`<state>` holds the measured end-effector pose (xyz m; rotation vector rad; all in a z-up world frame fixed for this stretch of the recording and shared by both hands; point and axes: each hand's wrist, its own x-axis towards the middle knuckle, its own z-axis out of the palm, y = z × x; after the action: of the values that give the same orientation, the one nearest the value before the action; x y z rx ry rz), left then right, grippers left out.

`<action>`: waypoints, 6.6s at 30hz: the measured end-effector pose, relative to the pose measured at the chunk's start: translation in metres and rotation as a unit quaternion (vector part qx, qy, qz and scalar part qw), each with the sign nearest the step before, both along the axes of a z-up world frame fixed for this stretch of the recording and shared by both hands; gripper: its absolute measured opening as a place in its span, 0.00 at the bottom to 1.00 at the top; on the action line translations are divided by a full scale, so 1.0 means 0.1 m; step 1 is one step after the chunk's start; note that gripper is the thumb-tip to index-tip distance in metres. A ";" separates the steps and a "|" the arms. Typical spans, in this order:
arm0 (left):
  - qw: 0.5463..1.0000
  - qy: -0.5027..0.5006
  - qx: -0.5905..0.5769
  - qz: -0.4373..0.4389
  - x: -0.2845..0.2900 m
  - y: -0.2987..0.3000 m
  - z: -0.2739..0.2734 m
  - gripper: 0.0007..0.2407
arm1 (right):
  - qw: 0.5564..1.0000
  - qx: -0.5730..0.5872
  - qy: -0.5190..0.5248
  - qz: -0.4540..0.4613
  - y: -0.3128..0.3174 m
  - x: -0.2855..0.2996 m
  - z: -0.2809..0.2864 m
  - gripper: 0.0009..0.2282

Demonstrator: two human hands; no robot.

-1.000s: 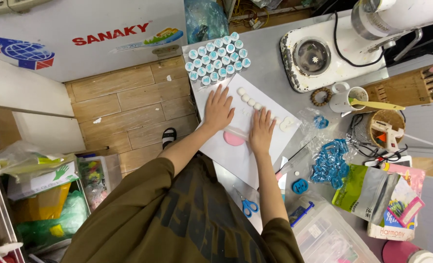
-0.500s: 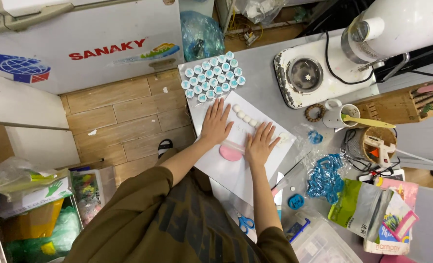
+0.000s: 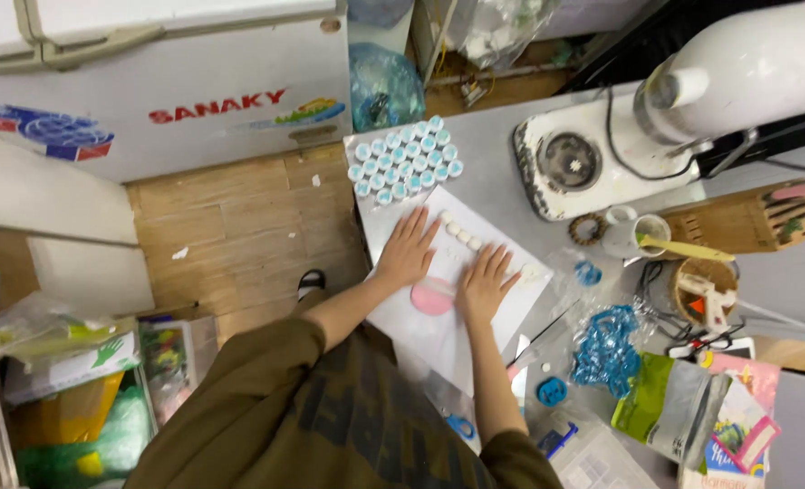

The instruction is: Rolling and shaping pink fondant on a white board in a bakery setting.

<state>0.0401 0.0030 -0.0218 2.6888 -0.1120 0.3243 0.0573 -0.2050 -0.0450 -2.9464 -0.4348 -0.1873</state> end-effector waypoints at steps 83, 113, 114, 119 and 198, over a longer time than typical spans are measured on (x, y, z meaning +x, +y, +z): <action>0.896 0.322 -0.305 0.030 -0.33 0.02 -0.19 0.08 | 0.978 0.186 -0.021 -0.090 -0.98 -1.29 0.42 0.18; 0.981 -0.003 0.001 -0.191 -0.79 0.27 -0.03 0.27 | 0.997 0.066 0.010 -0.042 -0.05 -1.30 -0.11 0.29; 0.980 -0.003 -0.002 -0.198 -0.87 0.30 0.00 0.27 | 0.997 0.064 0.009 -0.034 -0.05 -1.38 -0.11 0.30; 0.977 0.013 -0.014 -0.213 -1.20 0.38 0.04 0.29 | 0.996 0.090 0.018 -0.010 -0.05 -1.74 -0.05 0.31; 0.995 -0.001 0.038 -0.091 0.24 -0.20 -0.15 0.30 | 0.979 0.154 -0.077 -0.111 -0.19 -0.09 0.25 0.13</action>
<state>0.0644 -0.0175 -0.0365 2.7277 -0.3741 0.2721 0.0487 -0.2236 -0.0204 -2.6763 -0.0829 -0.4676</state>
